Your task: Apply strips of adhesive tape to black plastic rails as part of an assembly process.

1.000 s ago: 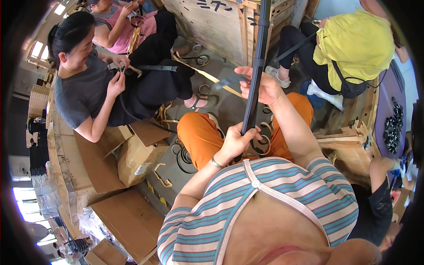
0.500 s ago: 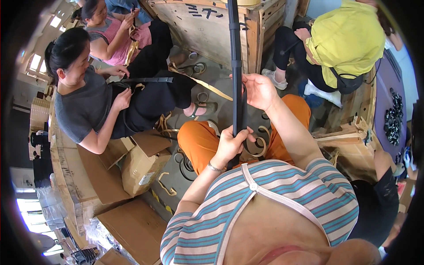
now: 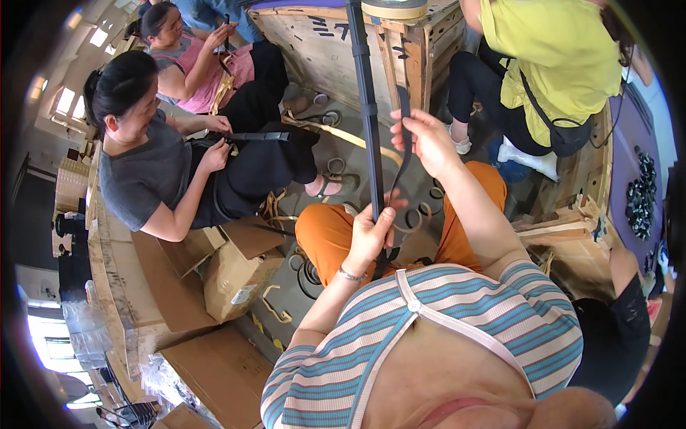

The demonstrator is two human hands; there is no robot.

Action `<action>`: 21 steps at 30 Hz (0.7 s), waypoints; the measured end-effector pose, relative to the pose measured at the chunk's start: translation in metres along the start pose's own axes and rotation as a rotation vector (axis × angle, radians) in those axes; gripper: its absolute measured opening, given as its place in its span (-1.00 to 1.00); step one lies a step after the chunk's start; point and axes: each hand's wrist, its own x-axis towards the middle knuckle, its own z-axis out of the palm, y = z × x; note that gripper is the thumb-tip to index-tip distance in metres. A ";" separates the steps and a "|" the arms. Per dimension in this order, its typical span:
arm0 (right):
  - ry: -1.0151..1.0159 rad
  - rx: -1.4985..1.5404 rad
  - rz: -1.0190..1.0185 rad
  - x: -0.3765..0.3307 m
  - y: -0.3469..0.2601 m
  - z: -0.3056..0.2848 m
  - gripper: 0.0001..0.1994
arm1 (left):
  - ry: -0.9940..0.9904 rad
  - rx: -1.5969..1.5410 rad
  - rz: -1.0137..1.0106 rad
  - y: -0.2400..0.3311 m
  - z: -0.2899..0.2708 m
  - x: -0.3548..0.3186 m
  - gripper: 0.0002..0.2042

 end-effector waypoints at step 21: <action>-0.535 -0.457 -0.260 -0.015 -0.056 0.040 -0.72 | 0.033 -0.145 0.277 0.063 -0.039 -0.015 -0.68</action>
